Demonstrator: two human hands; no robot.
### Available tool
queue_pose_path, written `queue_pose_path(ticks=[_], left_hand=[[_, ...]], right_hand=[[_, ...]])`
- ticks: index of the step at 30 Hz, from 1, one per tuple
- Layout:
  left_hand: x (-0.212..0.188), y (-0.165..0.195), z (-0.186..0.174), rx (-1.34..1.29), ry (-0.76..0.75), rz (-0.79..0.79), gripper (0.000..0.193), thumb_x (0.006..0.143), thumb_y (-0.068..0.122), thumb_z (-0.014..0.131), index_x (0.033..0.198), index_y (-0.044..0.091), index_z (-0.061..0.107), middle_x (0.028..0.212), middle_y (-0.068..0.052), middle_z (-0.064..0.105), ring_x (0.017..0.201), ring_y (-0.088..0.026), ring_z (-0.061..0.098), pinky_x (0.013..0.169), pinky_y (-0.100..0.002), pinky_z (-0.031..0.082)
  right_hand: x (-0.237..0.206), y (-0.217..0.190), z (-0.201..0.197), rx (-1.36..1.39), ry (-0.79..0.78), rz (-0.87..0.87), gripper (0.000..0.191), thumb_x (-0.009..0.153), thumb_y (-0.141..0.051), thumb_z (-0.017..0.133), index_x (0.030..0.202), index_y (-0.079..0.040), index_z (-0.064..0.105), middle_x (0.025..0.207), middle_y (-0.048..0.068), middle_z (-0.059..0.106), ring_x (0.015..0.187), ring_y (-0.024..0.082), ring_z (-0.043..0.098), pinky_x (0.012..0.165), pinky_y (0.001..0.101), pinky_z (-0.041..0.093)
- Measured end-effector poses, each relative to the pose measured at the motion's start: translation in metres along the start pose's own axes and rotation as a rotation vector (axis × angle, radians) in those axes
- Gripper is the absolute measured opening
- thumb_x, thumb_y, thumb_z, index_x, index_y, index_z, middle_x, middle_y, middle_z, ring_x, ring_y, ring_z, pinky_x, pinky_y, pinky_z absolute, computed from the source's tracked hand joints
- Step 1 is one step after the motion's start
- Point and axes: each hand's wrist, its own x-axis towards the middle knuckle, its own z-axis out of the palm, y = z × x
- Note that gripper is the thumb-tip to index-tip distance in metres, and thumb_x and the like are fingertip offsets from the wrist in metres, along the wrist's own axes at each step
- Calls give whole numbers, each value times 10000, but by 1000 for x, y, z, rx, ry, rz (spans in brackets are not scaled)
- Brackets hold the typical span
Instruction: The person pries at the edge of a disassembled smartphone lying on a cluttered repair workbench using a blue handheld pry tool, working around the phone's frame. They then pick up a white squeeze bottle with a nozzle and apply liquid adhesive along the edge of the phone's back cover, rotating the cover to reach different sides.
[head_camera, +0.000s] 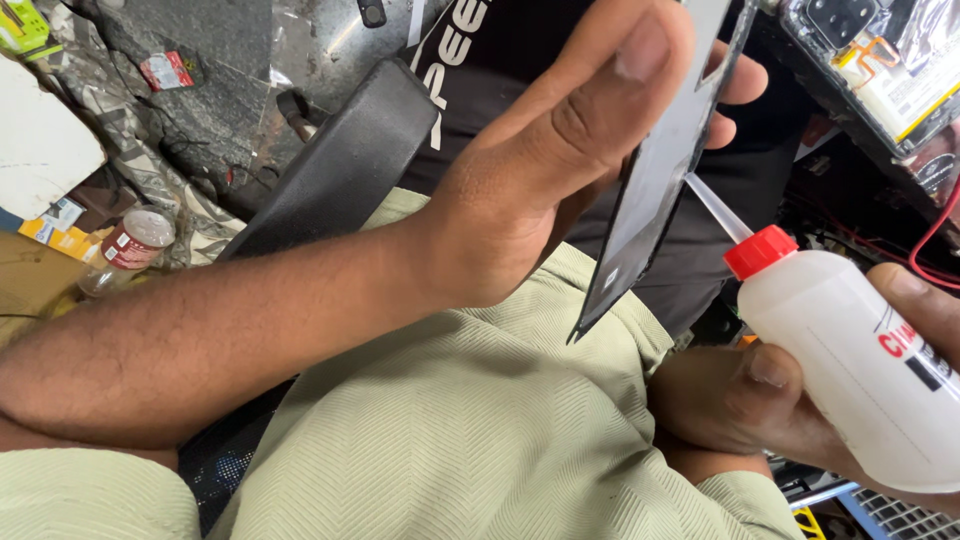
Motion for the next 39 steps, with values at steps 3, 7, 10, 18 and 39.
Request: queue_pose_path(ticks=[3, 7, 10, 18, 39], left_hand=[[2, 2, 2, 32, -18, 19, 604, 1169, 530, 362, 1573, 92, 263, 1394, -46, 450, 1356, -147, 481, 1225, -317, 402], [4, 4, 4, 76, -29, 41, 601, 1173, 536, 370, 1547, 71, 304, 1331, -19, 451, 1356, -131, 474, 1213, -302, 398], [4, 1, 6, 103, -40, 58, 571, 1173, 536, 373, 1488, 60, 356, 1248, -1, 452, 1359, -122, 468, 1218, -295, 380], [2, -2, 5, 101, -63, 49, 577, 1163, 533, 397, 1481, 58, 320, 1172, -2, 460, 1374, -125, 466, 1266, -304, 329], [8, 2, 10, 64, -95, 3, 663, 1165, 553, 367, 1578, 73, 173, 1433, -32, 314, 1430, -142, 424, 1270, -317, 365]], right_hand=[[11, -19, 6, -19, 34, 96, 442, 992, -358, 709, 1103, 67, 662, 912, 139, 663, 718, 279, 605, 763, 400, 502], [30, -38, 20, -12, 223, 125, 515, 1008, -406, 684, 1123, 93, 633, 935, 168, 656, 758, 303, 600, 740, 416, 490], [41, -48, 36, 2, 409, 134, 607, 1024, -476, 669, 1167, 109, 599, 1002, 195, 664, 828, 319, 614, 738, 406, 490], [47, -56, 50, 5, 636, 217, 693, 1058, -575, 623, 1240, 86, 521, 1137, 228, 680, 964, 332, 678, 818, 410, 550], [-4, -11, 73, 92, 864, 379, 968, 961, -665, 711, 1380, 60, 227, 1249, 262, 549, 950, 314, 677, 714, 421, 625]])
